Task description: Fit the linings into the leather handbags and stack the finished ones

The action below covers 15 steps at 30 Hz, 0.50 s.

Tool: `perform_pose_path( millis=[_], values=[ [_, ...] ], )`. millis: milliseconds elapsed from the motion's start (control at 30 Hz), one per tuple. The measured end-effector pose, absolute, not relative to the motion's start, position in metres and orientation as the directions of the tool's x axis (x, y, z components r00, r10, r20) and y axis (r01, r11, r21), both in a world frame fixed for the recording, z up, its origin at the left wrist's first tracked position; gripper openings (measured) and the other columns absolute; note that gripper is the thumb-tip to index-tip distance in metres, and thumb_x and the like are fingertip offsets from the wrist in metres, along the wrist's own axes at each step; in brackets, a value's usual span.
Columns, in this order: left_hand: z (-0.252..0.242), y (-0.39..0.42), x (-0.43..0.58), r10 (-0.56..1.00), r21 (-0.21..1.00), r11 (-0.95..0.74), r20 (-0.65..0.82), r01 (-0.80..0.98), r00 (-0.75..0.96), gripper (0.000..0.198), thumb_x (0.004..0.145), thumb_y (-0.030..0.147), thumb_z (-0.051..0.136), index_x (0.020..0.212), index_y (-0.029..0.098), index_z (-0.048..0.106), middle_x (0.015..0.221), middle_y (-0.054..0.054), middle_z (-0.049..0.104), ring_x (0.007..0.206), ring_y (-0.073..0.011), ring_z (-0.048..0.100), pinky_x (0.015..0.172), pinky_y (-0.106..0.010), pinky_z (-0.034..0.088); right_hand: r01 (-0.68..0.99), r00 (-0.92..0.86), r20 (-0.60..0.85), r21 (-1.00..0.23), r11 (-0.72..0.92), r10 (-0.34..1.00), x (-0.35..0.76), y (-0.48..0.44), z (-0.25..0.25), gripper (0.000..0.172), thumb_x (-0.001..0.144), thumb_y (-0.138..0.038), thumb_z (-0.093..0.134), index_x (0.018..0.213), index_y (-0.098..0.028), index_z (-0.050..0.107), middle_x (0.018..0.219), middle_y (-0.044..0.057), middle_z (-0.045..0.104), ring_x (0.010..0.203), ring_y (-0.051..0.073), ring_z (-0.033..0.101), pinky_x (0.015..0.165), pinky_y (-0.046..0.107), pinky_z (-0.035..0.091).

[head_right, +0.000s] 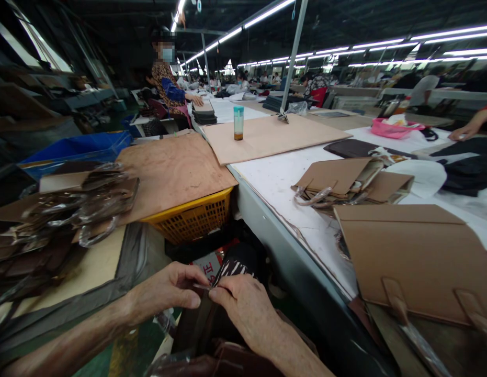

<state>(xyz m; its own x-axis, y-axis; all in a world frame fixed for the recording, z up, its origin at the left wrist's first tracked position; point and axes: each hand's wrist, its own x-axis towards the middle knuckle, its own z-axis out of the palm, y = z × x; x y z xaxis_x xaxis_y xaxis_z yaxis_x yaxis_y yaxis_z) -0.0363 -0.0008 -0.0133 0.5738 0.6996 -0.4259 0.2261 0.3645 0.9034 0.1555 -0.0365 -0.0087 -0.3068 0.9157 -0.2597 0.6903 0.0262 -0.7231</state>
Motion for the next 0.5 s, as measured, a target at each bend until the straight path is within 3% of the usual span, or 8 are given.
perform_pose_path(
  millis=[200,500],
  values=[
    [0.003,-0.003,-0.037,0.678,0.868,0.378,-0.497,0.322,0.542,0.022,0.065,0.031,0.061,0.075,0.011,0.065,0.061,0.003,0.054,0.056,-0.0078,0.043,0.053,-0.019,0.032,0.701,-0.342,-0.246,-0.709,0.072,0.907,0.153,-0.038,-0.007,0.031,0.085,-0.034,0.044,0.06,-0.019,0.055,0.054,-0.006,0.046,0.055,0.009,0.043,0.051,0.022,0.024],
    [-0.004,-0.009,-0.024,0.731,0.831,0.395,-0.543,0.393,0.414,0.013,0.057,0.026,0.056,0.058,0.013,0.056,0.048,0.005,0.046,0.047,-0.0075,0.038,0.046,-0.02,0.028,0.684,-0.345,-0.305,-0.729,0.016,0.888,0.147,-0.04,-0.002,0.031,0.083,-0.035,0.044,0.058,-0.018,0.053,0.053,-0.005,0.04,0.054,0.01,0.04,0.048,0.022,0.022]
  ],
)
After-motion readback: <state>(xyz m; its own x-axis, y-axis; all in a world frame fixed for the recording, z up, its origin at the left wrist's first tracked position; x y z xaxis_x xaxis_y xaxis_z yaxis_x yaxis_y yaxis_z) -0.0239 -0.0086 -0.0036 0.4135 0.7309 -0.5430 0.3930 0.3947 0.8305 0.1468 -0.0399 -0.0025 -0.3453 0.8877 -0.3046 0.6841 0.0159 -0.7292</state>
